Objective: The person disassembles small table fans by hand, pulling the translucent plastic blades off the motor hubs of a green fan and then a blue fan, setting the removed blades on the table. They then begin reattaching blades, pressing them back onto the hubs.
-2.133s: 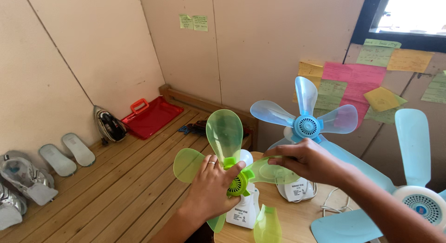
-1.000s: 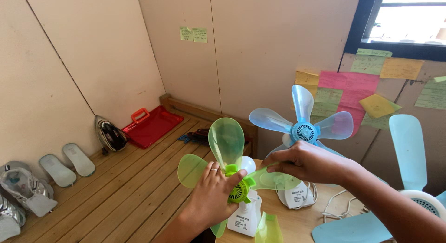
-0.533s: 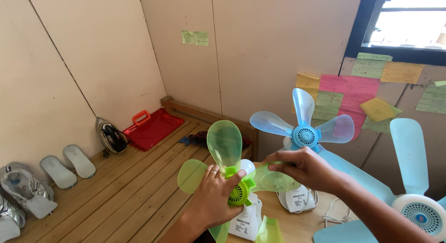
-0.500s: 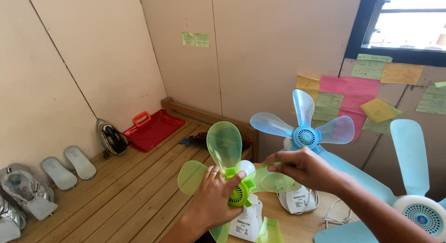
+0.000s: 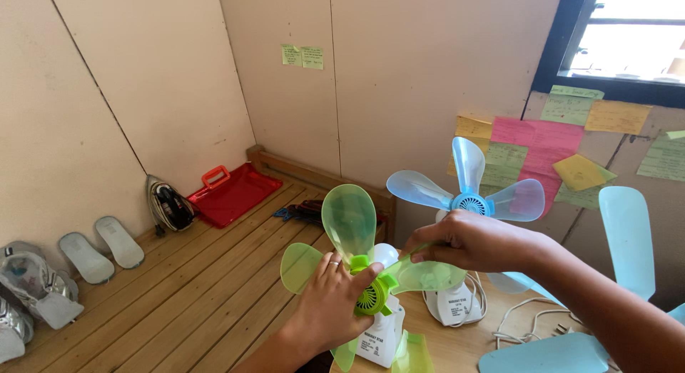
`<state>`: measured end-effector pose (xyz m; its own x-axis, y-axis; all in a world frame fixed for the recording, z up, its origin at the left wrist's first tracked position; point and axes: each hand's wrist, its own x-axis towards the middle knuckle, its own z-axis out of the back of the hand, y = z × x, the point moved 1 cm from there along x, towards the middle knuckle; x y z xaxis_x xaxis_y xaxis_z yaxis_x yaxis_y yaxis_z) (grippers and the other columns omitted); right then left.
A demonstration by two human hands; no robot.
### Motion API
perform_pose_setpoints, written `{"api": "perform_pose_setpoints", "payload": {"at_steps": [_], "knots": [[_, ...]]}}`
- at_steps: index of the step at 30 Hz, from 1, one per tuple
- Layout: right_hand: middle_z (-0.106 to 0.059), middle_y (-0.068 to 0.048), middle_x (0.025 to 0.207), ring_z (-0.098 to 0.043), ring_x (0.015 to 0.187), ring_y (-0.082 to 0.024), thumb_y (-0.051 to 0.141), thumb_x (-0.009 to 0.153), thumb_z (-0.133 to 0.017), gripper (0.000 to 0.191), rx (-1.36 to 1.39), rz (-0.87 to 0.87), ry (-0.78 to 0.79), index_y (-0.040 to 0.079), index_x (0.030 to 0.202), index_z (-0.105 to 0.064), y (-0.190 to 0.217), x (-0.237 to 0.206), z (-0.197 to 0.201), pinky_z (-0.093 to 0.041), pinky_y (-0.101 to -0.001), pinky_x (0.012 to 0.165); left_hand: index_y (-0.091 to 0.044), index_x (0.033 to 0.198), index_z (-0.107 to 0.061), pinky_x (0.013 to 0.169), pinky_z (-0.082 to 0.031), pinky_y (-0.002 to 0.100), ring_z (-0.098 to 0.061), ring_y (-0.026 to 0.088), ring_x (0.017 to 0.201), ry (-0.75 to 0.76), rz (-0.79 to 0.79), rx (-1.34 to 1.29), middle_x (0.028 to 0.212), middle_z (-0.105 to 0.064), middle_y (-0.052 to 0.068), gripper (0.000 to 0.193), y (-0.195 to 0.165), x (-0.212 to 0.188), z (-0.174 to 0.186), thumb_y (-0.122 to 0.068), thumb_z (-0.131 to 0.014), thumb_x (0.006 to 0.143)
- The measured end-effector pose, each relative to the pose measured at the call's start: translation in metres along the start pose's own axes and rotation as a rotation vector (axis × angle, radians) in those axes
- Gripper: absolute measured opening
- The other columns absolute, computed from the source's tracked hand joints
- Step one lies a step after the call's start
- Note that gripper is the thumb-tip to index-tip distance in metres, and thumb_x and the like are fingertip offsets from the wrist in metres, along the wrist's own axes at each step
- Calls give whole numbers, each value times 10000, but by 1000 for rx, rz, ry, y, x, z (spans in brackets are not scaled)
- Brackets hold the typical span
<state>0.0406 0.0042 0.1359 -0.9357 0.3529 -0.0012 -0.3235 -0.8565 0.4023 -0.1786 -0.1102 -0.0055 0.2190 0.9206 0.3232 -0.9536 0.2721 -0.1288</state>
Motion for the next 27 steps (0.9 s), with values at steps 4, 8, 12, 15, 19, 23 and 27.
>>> {"api": "perform_pose_setpoints", "payload": {"at_steps": [4,8,12,15,19,23,27], "knots": [[-761,-72,680,-590,510,-213,250,923,-660,314,-18,-37,21,232,1218,-766,-4,0,0,-476,-364,542,-259,1526,-282,1196,-148,585,-378,574,1339,-1,-11,18,1246,-538,406,890,1,0,-5,-384,-781,800],[-797,-40,785,-683,586,-155,231,950,-662,240,21,148,-13,171,1159,-764,-3,4,3,-519,-335,562,-244,1524,-274,1184,-138,594,-371,589,1322,19,-23,53,1216,-530,433,885,5,2,-7,-391,-783,816],[-725,-80,667,-592,522,-216,254,930,-664,301,-39,33,36,211,1211,-763,-4,4,3,-485,-364,545,-233,1530,-286,1180,-167,598,-405,582,1307,-40,-50,43,1201,-558,407,910,5,0,-5,-391,-783,785],[-690,-111,625,-580,518,-229,282,930,-657,317,-72,-43,3,240,1223,-771,-7,1,0,-486,-367,553,-235,1502,-309,1172,-182,593,-417,578,1295,-31,-36,41,1180,-577,396,894,4,0,-3,-404,-792,769],[-681,-115,614,-583,497,-219,316,923,-664,323,-23,-109,-133,244,1222,-766,-16,-5,-16,-506,-351,550,-234,1493,-318,1188,-216,584,-456,563,1260,-51,-1,-15,1102,-616,362,887,1,2,-2,-431,-790,768],[-731,-79,642,-585,499,-175,288,931,-679,266,122,0,-266,206,1164,-778,-25,-10,-29,-531,-330,550,-230,1483,-334,1169,-219,595,-463,567,1239,-94,-28,-12,1084,-621,362,907,3,4,-3,-433,-810,739],[-736,-71,662,-595,511,-145,271,930,-683,271,151,20,-272,207,1179,-770,-26,-9,-30,-525,-331,545,-210,1494,-327,1152,-197,607,-444,578,1244,-101,-59,8,1098,-600,394,918,5,1,-2,-434,-817,752]]}}
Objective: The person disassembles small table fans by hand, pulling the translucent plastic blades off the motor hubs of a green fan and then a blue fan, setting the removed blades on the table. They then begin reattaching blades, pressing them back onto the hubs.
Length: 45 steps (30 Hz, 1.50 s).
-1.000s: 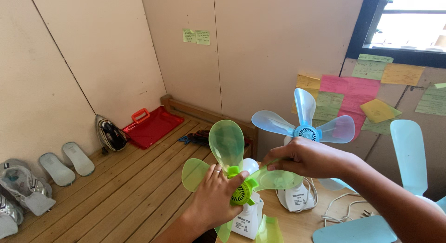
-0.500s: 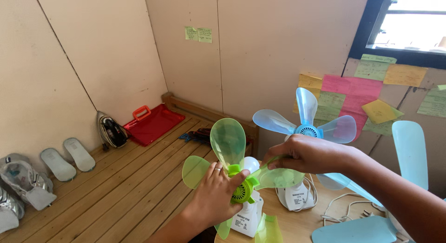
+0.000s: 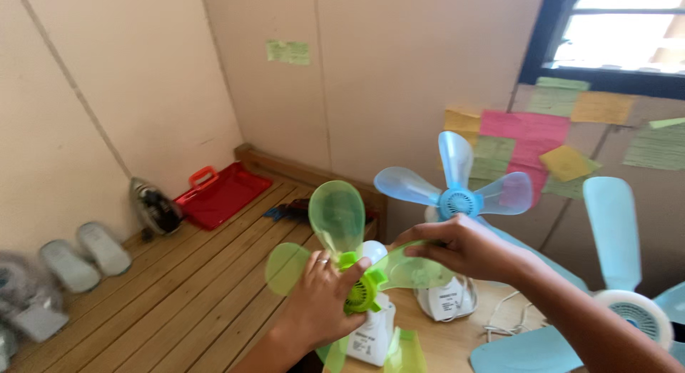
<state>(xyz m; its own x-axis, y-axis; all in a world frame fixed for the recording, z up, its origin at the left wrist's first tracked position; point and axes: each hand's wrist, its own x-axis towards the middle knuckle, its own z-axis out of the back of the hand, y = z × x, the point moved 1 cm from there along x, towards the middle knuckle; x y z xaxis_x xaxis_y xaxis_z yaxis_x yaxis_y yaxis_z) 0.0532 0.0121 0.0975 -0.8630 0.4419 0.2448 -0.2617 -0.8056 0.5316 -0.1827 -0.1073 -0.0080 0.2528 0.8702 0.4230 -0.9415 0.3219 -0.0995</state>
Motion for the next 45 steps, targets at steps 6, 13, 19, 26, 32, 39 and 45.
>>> {"api": "perform_pose_setpoints", "payload": {"at_steps": [6,13,19,26,32,39,45], "knots": [[-684,-112,619,-546,498,-224,244,927,-682,326,-124,-45,172,245,1240,-772,19,4,12,-488,-362,535,-246,1498,-302,1172,-183,575,-433,540,1283,115,43,68,1168,-593,358,891,-2,-1,4,-392,-790,768],[-727,-100,690,-643,576,-249,229,934,-662,275,-181,35,258,211,1189,-761,33,11,27,-515,-379,573,-234,1511,-259,1165,-162,585,-393,575,1308,134,24,64,1191,-571,403,925,-7,2,8,-425,-799,784],[-666,-79,614,-585,513,-212,258,932,-667,320,-103,-16,106,222,1236,-761,22,-4,17,-508,-348,548,-269,1471,-314,1183,-168,590,-424,567,1287,103,36,-29,1138,-610,362,893,-6,6,7,-434,-814,750],[-428,-76,486,-390,436,-159,202,923,-689,330,6,-59,-62,192,1239,-786,2,-17,-3,-378,-326,456,-247,1447,-405,1116,-272,606,-470,563,1202,-68,-3,-115,1023,-643,302,858,-9,5,1,-397,-819,711],[-684,-12,622,-514,535,-71,181,960,-680,212,132,110,-151,121,1147,-760,-5,-17,-9,-480,-264,516,-219,1456,-391,1146,-230,614,-451,568,1212,-29,-3,-107,1063,-614,344,881,-6,7,0,-390,-823,708],[-621,-74,557,-487,497,-153,233,936,-693,250,-16,-66,27,199,1169,-776,9,-12,6,-483,-320,530,-269,1468,-379,1143,-187,593,-399,598,1283,27,-9,20,1186,-577,395,851,-6,3,2,-404,-820,753],[-648,-65,591,-490,480,-188,235,935,-653,316,-101,-79,202,254,1231,-762,33,-2,22,-472,-350,527,-266,1476,-311,1185,-156,590,-412,583,1314,126,4,29,1190,-577,401,833,-9,1,4,-403,-788,806]]}}
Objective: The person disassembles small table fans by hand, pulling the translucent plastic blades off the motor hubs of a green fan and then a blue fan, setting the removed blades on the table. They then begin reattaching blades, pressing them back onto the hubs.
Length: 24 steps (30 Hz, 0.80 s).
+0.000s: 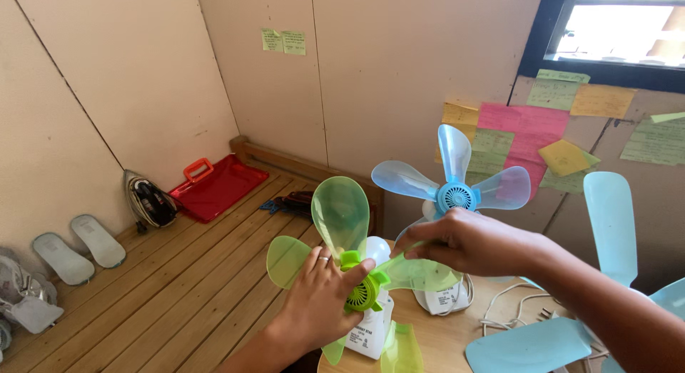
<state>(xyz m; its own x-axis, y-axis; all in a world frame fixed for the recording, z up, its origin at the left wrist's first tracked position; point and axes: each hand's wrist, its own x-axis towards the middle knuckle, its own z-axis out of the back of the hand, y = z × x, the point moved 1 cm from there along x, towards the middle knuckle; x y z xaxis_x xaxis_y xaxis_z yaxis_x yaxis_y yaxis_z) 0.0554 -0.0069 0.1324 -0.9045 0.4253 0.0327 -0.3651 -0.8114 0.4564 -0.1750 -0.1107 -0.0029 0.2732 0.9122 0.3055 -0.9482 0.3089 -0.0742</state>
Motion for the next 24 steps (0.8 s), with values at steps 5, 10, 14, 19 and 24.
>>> {"api": "perform_pose_setpoints", "payload": {"at_steps": [5,10,14,19,24], "knots": [[-613,-109,572,-495,491,-215,234,947,-627,308,-32,-13,69,236,1230,-750,11,4,10,-448,-377,520,-250,1484,-282,1170,-147,590,-427,588,1304,15,-16,18,1181,-576,418,864,-1,4,4,-389,-791,799],[-611,-109,568,-527,492,-227,231,954,-626,305,-66,2,86,225,1232,-752,17,6,15,-457,-379,533,-248,1495,-265,1189,-134,588,-431,570,1298,62,-10,30,1163,-582,409,860,-3,8,7,-373,-780,818],[-610,-129,565,-533,490,-244,224,949,-623,315,-84,-18,111,230,1238,-749,15,8,16,-459,-386,540,-256,1474,-279,1180,-147,580,-436,570,1297,35,-8,12,1168,-592,393,860,-4,6,7,-371,-788,791],[-633,-125,575,-543,497,-211,243,935,-653,319,-69,-42,20,240,1235,-759,5,2,7,-473,-375,529,-261,1477,-284,1171,-158,598,-431,588,1292,8,-6,-34,1174,-582,400,878,-1,3,3,-415,-816,796],[-754,-59,803,-660,681,-80,231,975,-684,288,0,143,-352,209,1252,-758,-11,-20,27,-553,-294,600,-249,1449,-316,1167,-234,614,-537,479,1221,-146,76,-249,1210,-661,256,878,13,-3,0,-432,-806,743]]}}
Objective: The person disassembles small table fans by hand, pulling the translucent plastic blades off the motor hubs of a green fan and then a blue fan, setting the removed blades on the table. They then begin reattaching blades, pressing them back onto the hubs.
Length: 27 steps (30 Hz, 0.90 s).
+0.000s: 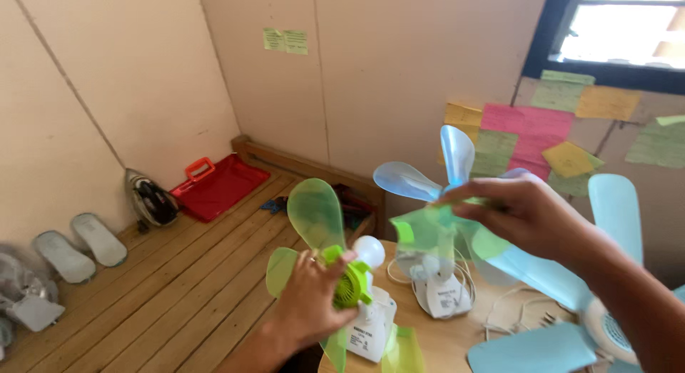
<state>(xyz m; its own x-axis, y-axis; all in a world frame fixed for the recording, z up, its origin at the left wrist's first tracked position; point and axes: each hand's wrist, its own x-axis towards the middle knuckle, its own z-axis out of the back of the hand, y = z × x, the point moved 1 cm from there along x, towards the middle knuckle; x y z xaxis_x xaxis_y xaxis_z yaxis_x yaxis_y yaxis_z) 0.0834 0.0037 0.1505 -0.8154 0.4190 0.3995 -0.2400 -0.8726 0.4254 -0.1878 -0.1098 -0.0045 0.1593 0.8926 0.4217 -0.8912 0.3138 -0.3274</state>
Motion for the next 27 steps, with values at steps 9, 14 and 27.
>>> {"api": "perform_pose_setpoints", "payload": {"at_steps": [9,14,27], "knots": [[-541,-113,523,-439,485,-156,323,932,-686,293,-4,-460,92,233,1201,-760,-12,-28,-14,-434,-365,513,-281,1510,-300,1218,-117,607,-441,529,1303,76,-18,94,1264,-565,322,970,-2,2,-3,-402,-850,720],[-637,-97,647,-579,566,-199,244,969,-560,275,57,-698,122,189,1223,-648,-67,-85,-79,-504,-381,594,-342,1557,-245,1171,-44,734,-401,536,1339,-147,-78,220,1363,-511,287,1098,-13,-9,11,-499,-881,676],[-753,-103,799,-703,641,-194,114,879,-761,296,913,-992,-129,-24,1141,-743,-147,-199,-282,-621,-355,594,-194,1576,-155,1125,-81,765,-401,432,1350,-325,17,211,1419,-428,252,1186,-22,-28,9,-357,-885,656]]}}
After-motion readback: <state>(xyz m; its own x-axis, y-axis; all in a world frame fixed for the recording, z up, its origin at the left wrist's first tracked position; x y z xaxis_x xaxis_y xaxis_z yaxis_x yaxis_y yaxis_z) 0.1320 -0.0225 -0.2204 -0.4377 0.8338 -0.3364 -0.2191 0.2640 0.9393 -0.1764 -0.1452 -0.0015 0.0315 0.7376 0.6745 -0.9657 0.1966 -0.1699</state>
